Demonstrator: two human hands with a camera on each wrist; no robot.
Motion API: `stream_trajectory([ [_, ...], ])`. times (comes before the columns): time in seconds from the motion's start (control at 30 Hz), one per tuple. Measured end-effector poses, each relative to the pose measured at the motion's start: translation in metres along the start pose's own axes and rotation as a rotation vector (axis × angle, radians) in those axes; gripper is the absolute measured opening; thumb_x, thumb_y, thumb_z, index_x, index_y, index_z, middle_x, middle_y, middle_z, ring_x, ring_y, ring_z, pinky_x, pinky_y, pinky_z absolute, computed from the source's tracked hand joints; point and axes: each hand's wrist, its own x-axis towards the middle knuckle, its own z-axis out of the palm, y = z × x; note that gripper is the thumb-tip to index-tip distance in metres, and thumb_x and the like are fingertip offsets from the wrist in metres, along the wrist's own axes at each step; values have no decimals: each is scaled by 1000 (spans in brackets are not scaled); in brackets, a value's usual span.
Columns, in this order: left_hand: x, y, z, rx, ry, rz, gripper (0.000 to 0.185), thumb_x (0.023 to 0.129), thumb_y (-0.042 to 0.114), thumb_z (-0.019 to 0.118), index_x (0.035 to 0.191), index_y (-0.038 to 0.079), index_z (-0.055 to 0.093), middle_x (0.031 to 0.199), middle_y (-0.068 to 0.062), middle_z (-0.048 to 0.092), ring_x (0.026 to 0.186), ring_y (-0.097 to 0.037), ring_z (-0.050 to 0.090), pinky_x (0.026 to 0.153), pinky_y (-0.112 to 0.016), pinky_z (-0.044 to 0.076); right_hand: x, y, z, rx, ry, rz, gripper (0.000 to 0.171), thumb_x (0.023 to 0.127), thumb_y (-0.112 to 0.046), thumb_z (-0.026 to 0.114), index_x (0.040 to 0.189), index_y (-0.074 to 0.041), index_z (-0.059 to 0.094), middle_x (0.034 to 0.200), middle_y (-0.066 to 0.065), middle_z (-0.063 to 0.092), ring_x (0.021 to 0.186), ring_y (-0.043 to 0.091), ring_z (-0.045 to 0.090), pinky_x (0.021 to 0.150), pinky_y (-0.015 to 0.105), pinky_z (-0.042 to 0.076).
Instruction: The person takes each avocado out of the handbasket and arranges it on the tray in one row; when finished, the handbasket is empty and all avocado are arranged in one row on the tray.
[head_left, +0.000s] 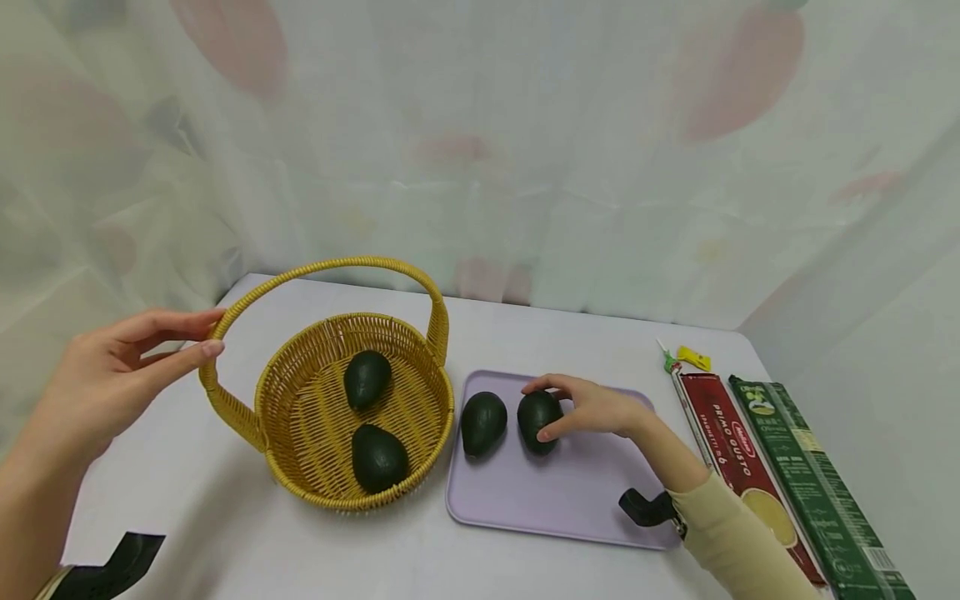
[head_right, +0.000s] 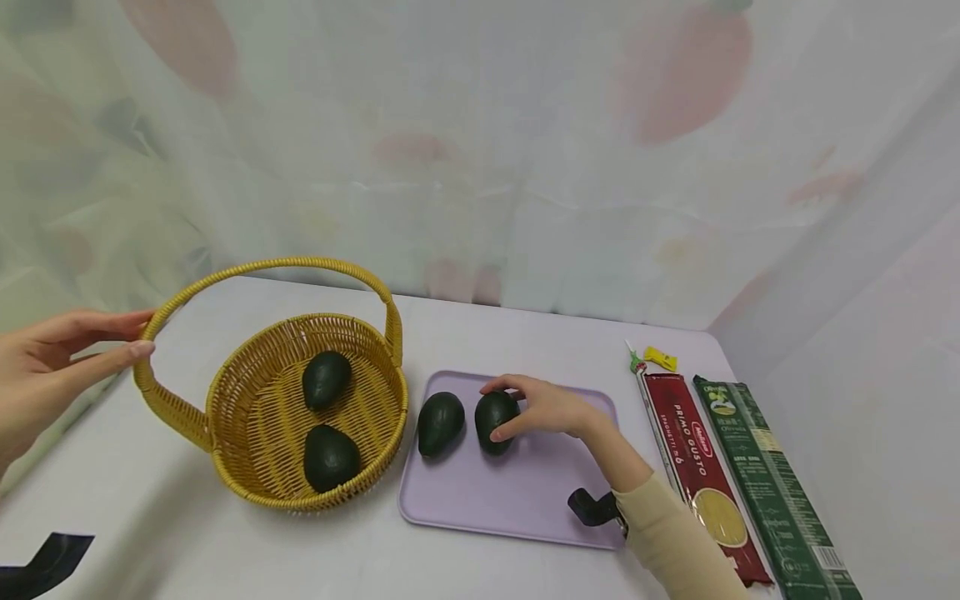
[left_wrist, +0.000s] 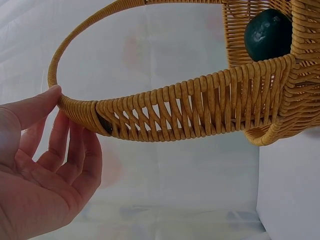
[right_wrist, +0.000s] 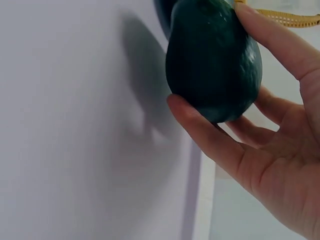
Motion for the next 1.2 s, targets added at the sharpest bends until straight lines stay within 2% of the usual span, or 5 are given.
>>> stream_trajectory([
  [0.2,0,1,0,-1,-3,0,27,87,-4,70,113,-2,68,114,12,68,98,-1,63,82,-7,50,2,3,10,20,54,4,66,76,-31,85,134,-17,56,137,-3,50,129,31,43,104,54,37],
  [0.6,-1,3,0,16,-5,-17,26,87,-1,71,113,-1,68,114,13,68,97,0,62,81,-6,50,5,0,23,-110,161,-106,75,75,-36,85,136,-9,53,135,6,55,121,31,50,103,52,41],
  [0.97,-1,4,-1,17,-6,-24,26,87,-1,71,113,0,68,114,14,68,96,0,63,80,-6,50,7,-1,25,-172,158,-143,76,76,-37,83,138,-6,51,136,11,54,121,33,48,101,53,43],
  [1.2,-1,3,-1,8,-8,-17,26,87,-2,71,113,-1,68,114,13,68,96,0,64,81,-7,51,8,-2,24,-154,144,-134,75,78,-35,83,139,-6,50,138,11,53,121,34,47,93,44,51],
])
